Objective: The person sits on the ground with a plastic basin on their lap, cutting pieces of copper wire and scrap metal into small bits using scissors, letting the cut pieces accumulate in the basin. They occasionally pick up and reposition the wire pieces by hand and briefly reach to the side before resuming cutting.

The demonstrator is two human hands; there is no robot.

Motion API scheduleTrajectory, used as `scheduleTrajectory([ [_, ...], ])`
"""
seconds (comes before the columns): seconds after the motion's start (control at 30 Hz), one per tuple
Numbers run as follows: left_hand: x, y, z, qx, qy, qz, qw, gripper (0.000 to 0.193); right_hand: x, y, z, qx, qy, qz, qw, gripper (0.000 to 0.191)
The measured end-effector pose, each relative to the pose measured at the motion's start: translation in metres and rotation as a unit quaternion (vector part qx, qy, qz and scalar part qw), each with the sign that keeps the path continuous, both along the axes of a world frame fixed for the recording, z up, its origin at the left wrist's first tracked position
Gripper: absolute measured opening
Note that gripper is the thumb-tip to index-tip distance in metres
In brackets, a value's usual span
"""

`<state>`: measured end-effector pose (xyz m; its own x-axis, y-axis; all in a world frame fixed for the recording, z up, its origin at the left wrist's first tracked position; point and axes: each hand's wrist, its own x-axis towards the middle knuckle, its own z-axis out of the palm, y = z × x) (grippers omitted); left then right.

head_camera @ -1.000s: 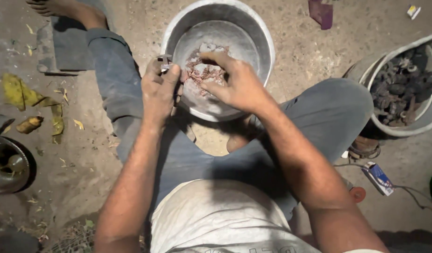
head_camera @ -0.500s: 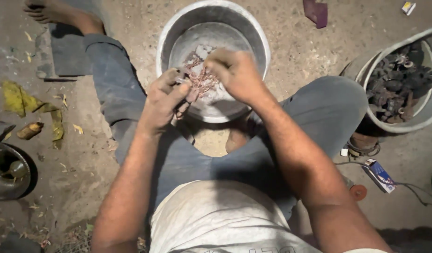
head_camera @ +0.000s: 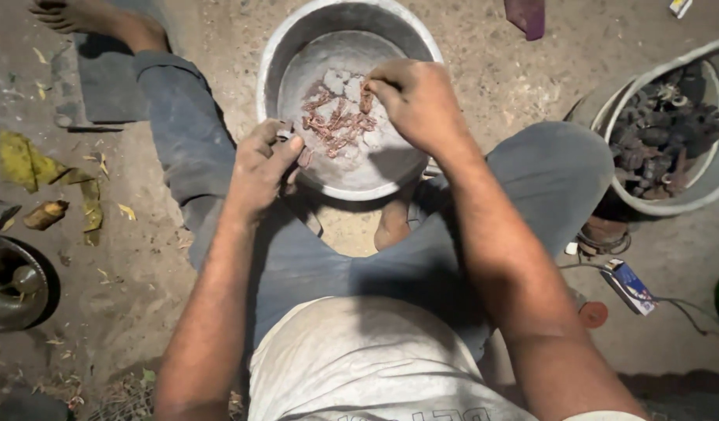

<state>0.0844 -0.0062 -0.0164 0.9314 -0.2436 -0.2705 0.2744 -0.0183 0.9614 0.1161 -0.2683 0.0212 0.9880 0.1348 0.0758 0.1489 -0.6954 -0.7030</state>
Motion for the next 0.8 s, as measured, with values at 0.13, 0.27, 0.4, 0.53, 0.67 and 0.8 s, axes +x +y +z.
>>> scheduleTrajectory([
  [0.13,-0.003,-0.016,0.004,-0.053,-0.002,0.023,0.998,0.025,-0.011,0.022,-0.004,-0.086,-0.084,0.015,0.993,0.04],
  [0.27,0.001,-0.017,0.004,-0.073,-0.044,0.035,0.996,0.026,-0.028,0.044,0.005,0.051,-0.033,0.133,0.989,0.035],
  [0.4,0.003,-0.013,0.001,-0.019,0.002,0.023,1.0,0.027,-0.024,0.044,0.01,0.083,0.004,0.131,0.988,0.013],
  [0.53,-0.002,-0.017,0.001,-0.047,0.007,-0.023,0.999,0.028,-0.02,0.044,0.004,0.064,-0.059,0.103,0.991,0.008],
  [0.67,0.0,-0.019,0.006,-0.093,0.003,-0.02,0.995,0.026,-0.021,0.044,-0.001,0.076,-0.101,0.065,0.99,0.008],
  [0.8,0.002,-0.014,0.015,-0.294,0.172,0.009,0.94,0.02,-0.019,0.05,-0.005,0.085,-0.111,0.042,0.989,0.008],
])
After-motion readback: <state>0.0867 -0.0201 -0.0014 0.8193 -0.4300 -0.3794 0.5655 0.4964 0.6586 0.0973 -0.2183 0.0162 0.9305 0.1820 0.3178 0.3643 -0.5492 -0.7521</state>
